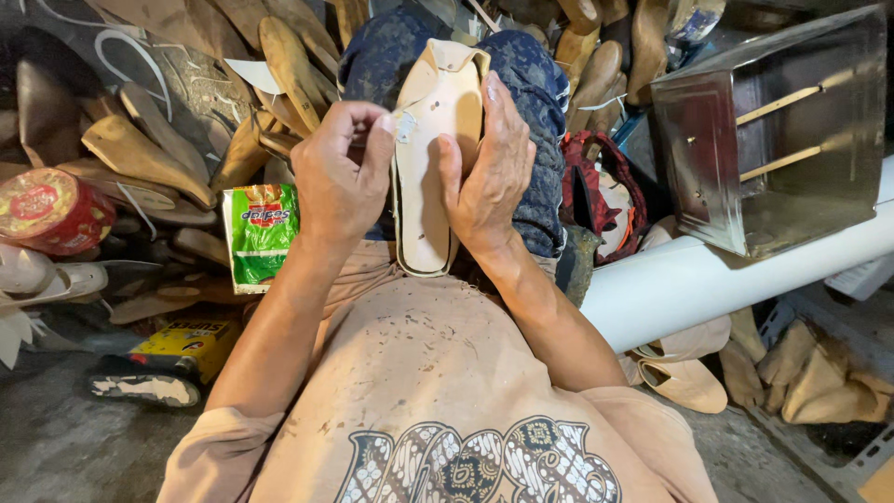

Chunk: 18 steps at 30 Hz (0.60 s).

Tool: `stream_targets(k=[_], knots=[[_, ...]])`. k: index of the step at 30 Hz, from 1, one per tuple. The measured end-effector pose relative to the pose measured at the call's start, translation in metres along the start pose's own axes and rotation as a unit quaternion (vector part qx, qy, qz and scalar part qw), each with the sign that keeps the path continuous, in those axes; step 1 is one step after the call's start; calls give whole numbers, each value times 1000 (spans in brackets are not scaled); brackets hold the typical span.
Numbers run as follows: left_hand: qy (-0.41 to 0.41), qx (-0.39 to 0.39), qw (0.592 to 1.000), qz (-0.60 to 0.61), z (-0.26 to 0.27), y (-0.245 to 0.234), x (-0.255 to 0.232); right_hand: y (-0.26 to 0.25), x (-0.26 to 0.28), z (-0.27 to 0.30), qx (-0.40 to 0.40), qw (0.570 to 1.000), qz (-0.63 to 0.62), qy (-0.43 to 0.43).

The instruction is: The person uses pliers to trim and shape the edges of a beige slip-on shoe. They repeatedly turn the shoe over to work on different sides, including the sole and upper, while sitting on the floor in a cluttered workshop.

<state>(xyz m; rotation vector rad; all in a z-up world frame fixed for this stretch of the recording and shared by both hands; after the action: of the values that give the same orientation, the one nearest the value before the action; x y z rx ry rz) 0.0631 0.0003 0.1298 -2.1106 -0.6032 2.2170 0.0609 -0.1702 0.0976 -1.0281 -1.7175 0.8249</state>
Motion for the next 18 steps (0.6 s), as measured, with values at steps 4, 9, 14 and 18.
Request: stream_targets(k=[4, 9, 14, 18], knots=[[1, 64, 995, -72, -8, 9, -7, 2, 2, -2, 6, 1000, -1, 4], [207, 176, 946, -178, 1, 10, -7, 0, 2, -4, -1, 1000, 7, 4], [289, 190, 895, -280, -2, 7, -19, -1, 3, -5, 2, 1000, 12, 0], [327, 234, 821, -407, -11, 12, -20, 1, 3, -3, 17, 1000, 11, -4]])
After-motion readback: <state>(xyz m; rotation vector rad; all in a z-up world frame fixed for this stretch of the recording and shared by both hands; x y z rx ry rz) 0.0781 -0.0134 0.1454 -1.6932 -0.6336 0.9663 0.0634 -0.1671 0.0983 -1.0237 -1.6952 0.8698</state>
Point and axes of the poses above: each hand's wrist, its own z-axis away from the middle knuckle, its own y-axis out of the palm, x = y × z, the point moved 7 cm from there along -z, towards the middle knuckle, and after that the axes turned 15 degrees about z, right-handed, at the moved point
